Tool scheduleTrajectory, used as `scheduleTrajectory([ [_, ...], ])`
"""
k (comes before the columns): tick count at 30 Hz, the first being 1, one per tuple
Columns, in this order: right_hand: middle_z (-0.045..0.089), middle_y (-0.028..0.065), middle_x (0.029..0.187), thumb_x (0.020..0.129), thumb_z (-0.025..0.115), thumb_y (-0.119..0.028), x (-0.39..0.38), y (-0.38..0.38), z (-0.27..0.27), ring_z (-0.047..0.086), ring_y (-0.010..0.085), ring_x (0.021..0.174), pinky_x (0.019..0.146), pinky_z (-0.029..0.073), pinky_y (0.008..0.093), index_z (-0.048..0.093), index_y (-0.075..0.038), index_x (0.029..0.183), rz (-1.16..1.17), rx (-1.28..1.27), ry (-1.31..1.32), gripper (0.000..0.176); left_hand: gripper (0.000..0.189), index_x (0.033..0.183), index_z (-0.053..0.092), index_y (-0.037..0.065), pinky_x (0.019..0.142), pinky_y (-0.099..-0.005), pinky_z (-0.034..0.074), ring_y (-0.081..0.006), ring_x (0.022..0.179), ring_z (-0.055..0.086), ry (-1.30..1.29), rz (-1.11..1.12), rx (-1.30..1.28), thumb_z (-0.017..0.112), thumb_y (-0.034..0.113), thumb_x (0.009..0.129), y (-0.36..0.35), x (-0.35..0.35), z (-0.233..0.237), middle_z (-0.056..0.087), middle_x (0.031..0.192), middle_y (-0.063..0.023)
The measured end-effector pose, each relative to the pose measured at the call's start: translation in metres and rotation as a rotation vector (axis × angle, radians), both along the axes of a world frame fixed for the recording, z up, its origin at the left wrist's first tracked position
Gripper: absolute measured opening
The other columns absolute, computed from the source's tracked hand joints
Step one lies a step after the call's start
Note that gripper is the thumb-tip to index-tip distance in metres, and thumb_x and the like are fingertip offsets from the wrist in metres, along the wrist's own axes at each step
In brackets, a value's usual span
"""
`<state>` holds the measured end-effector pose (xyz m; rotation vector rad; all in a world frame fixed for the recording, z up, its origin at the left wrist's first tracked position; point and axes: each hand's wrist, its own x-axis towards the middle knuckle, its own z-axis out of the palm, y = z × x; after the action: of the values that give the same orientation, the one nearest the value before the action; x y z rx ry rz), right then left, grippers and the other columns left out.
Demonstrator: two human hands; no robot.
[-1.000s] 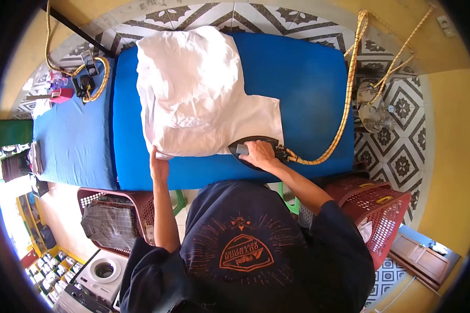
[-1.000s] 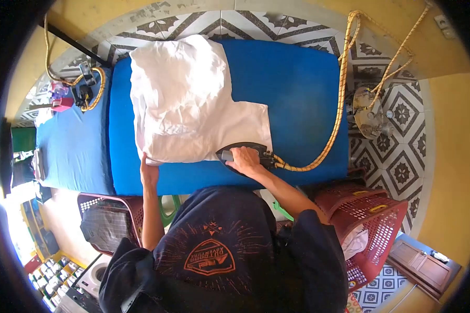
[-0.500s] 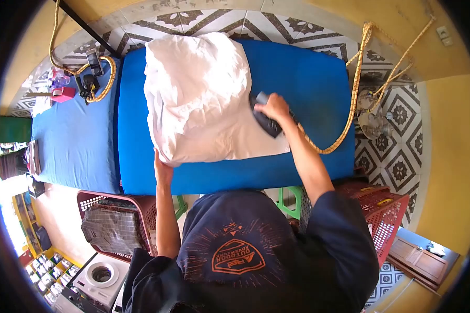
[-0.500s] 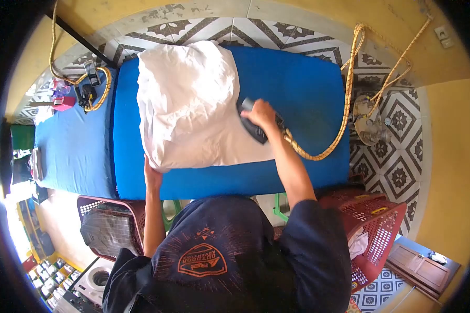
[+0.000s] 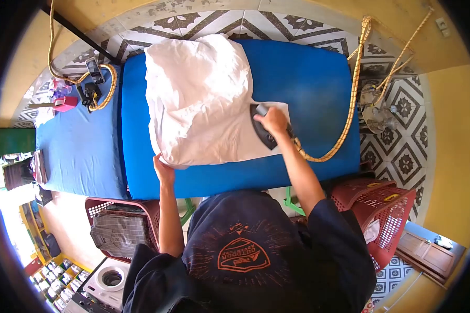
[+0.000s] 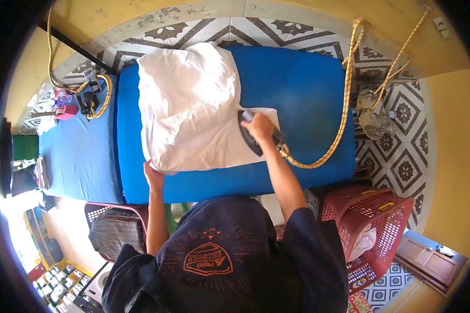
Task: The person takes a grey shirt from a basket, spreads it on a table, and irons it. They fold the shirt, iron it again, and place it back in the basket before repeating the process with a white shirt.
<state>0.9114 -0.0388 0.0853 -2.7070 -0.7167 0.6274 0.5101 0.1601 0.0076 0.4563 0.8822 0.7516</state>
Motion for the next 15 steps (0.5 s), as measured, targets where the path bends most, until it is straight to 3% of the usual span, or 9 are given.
scheduleTrajectory([
  [5, 0.073, 0.0216, 0.105, 0.069, 0.085, -0.047, 0.049, 0.040, 0.015, 0.070, 0.0381, 0.099, 0.082, 0.057, 0.0460, 0.073, -0.002, 0.103, -0.163, 0.024, 0.013, 0.057, 0.042, 0.128, 0.054, 0.000, 0.104, -0.0442, 0.044, -0.0272, 0.120, 0.054, 0.138, 0.154, -0.009, 0.053, 0.028, 0.096, -0.012, -0.001, -0.001, 0.059, 0.128, -0.0145],
  [6, 0.073, 0.0219, 0.107, 0.069, 0.086, -0.045, 0.046, 0.044, 0.028, 0.071, 0.0364, 0.099, 0.080, 0.058, 0.0433, 0.073, -0.002, 0.104, -0.204, 0.027, 0.108, 0.057, 0.043, 0.131, 0.053, -0.001, 0.098, -0.0418, 0.048, -0.0244, 0.116, 0.054, 0.732, -0.113, 0.637, 0.054, 0.022, 0.095, -0.008, -0.022, -0.039, 0.060, 0.124, -0.0157],
  [7, 0.072, 0.0224, 0.109, 0.071, 0.084, -0.044, 0.033, 0.043, 0.058, 0.070, 0.0342, 0.106, 0.087, 0.056, 0.0434, 0.072, 0.001, 0.105, -0.195, 0.010, 0.234, 0.057, 0.045, 0.133, 0.051, -0.003, 0.096, -0.0392, 0.049, -0.0231, 0.114, 0.055, 0.547, -0.190, 0.491, 0.055, 0.018, 0.094, -0.011, -0.012, 0.001, 0.060, 0.124, -0.0177],
  [8, 0.072, 0.0212, 0.108, 0.067, 0.086, -0.042, 0.019, 0.040, 0.035, 0.066, 0.0327, 0.111, 0.098, 0.050, 0.0455, 0.074, -0.002, 0.101, -0.181, -0.008, -0.127, 0.054, 0.054, 0.138, 0.047, -0.005, 0.097, -0.0415, 0.049, -0.0275, 0.112, 0.057, 0.727, -0.424, 0.864, 0.055, 0.029, 0.096, -0.013, 0.003, 0.045, 0.060, 0.125, -0.0178],
  [9, 0.070, 0.0199, 0.107, 0.069, 0.084, -0.040, -0.014, 0.026, 0.033, 0.061, 0.0329, 0.116, 0.101, 0.045, 0.0482, 0.073, -0.003, 0.098, -0.275, 0.144, -0.312, 0.049, 0.067, 0.134, 0.055, -0.002, 0.101, -0.0415, 0.047, -0.0294, 0.118, 0.058, 0.632, -0.262, 0.913, 0.054, 0.053, 0.096, 0.001, -0.011, -0.002, 0.057, 0.133, -0.0180],
  [10, 0.070, 0.0220, 0.098, 0.071, 0.079, -0.037, -0.018, 0.004, 0.017, 0.066, 0.0339, 0.104, 0.092, 0.048, 0.0482, 0.071, -0.001, 0.092, 0.022, 0.431, 0.124, 0.043, 0.077, 0.138, 0.053, -0.001, 0.106, -0.0440, 0.044, -0.0299, 0.123, 0.055, 0.338, -0.147, 0.608, 0.051, 0.062, 0.094, 0.009, -0.027, -0.046, 0.057, 0.135, -0.0181],
  [11, 0.068, 0.0216, 0.075, 0.065, 0.077, -0.025, -0.048, 0.000, 0.029, 0.068, 0.0348, 0.074, 0.071, 0.053, 0.0472, 0.071, 0.000, 0.081, 0.098, 0.341, 0.209, 0.030, 0.067, 0.139, 0.052, 0.000, 0.107, -0.0450, 0.044, -0.0284, 0.124, 0.054, 0.256, -0.108, 0.493, 0.050, 0.054, 0.099, 0.009, -0.022, -0.042, 0.056, 0.137, -0.0168],
  [12, 0.067, 0.0286, 0.090, 0.070, 0.075, -0.031, -0.087, 0.000, 0.074, 0.068, 0.0382, 0.089, 0.082, 0.052, 0.0488, 0.068, 0.001, 0.087, 0.085, 0.149, 0.174, 0.037, 0.066, 0.139, 0.052, 0.000, 0.107, -0.0449, 0.043, -0.0283, 0.124, 0.054, 0.310, -0.110, 0.472, 0.050, 0.052, 0.099, 0.010, -0.014, -0.028, 0.056, 0.137, -0.0168],
  [15, 0.069, 0.0266, 0.092, 0.066, 0.082, -0.030, -0.152, -0.023, -0.001, 0.068, 0.0402, 0.091, 0.083, 0.053, 0.0494, 0.067, 0.004, 0.092, 0.270, 0.059, 0.169, 0.045, 0.063, 0.140, 0.052, 0.000, 0.108, -0.0447, 0.043, -0.0282, 0.125, 0.054, 0.430, -0.169, 0.500, 0.049, 0.049, 0.100, 0.003, 0.029, 0.011, 0.056, 0.137, -0.0167],
])
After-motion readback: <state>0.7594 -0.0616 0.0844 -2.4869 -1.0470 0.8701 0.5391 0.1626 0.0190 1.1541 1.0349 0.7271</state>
